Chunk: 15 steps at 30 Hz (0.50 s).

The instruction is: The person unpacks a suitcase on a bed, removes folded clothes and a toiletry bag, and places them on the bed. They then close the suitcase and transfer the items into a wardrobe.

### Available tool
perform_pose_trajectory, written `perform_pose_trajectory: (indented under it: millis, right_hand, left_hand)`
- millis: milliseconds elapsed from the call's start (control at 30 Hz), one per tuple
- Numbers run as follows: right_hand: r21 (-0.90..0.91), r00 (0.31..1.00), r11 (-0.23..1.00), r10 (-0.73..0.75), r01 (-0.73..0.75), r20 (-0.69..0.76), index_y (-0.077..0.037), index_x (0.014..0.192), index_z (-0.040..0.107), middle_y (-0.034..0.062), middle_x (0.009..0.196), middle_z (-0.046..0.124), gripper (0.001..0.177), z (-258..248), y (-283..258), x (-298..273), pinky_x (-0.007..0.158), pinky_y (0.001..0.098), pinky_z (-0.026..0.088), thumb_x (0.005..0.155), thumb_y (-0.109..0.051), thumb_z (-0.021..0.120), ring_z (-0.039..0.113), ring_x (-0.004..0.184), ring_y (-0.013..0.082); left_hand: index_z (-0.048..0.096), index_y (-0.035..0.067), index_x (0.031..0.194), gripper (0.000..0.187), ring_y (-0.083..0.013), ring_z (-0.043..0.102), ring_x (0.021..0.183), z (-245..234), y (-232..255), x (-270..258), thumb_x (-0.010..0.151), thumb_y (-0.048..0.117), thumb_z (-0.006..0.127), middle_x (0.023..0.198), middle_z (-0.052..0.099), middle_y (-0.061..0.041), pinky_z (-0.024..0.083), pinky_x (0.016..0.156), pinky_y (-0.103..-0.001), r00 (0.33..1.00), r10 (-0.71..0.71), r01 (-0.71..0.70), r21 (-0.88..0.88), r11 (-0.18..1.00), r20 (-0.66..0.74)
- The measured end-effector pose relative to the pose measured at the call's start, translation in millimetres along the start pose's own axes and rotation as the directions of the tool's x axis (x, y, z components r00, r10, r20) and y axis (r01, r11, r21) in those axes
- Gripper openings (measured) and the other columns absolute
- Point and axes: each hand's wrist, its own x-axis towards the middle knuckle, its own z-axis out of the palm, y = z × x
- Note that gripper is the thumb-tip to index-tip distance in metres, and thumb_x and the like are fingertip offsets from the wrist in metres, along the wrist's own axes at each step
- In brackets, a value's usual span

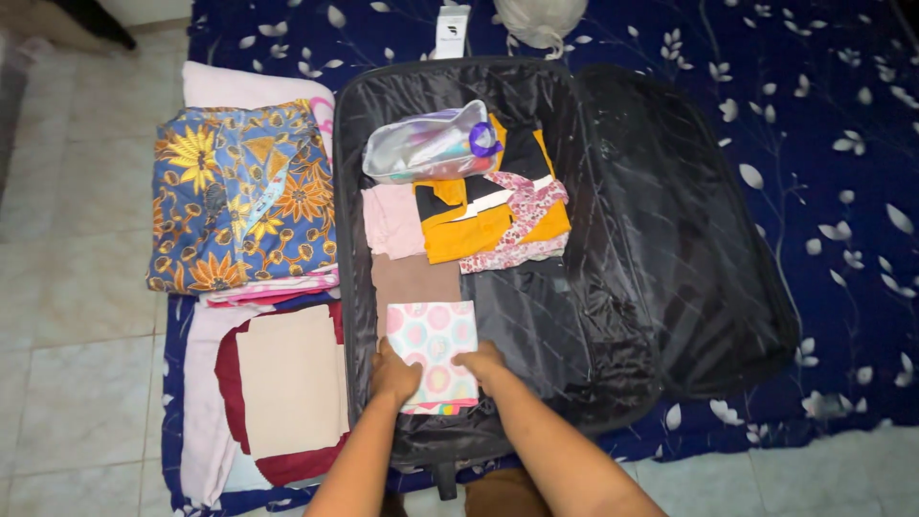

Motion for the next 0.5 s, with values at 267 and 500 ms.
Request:
perform_pose_trajectory:
  millis: [267, 500]
  right_hand:
    - [0.11, 0.996, 0.991, 0.08, -0.083, 0.026, 0.004, 0.118, 0.07, 0.0192, 0.108, 0.075, 0.048, -17, -13, -15, 0.079, 0.045, 0.061, 0.074, -0.009, 0.082, 0.075, 0.093, 0.0323]
    - [0.151, 0.986, 0.975, 0.153, -0.161, 0.065, 0.002, 0.127, 0.066, 0.0172, 0.114, 0.071, 0.054, -23, -7, -4, 0.085, 0.0467, 0.058, 0.078, -0.016, 0.078, 0.07, 0.101, 0.0325]
  left_hand:
    - [0.074, -0.001, 0.117, 0.054, -0.0227, 0.077, 0.095, 3, -2, -6, 0.074, 0.03, 0.083, 0.109, 0.08, -0.012, 0.059, 0.084, -0.035, 0.952, 0.171, -0.006, -0.545, 0.838, 0.252]
    - [0.073, -0.001, 0.119, 0.049, -0.0225, 0.077, 0.094, -12, 20, -26, 0.08, 0.027, 0.083, 0.109, 0.079, -0.013, 0.059, 0.084, -0.035, 0.963, 0.123, 0.016, -0.509, 0.861, 0.238]
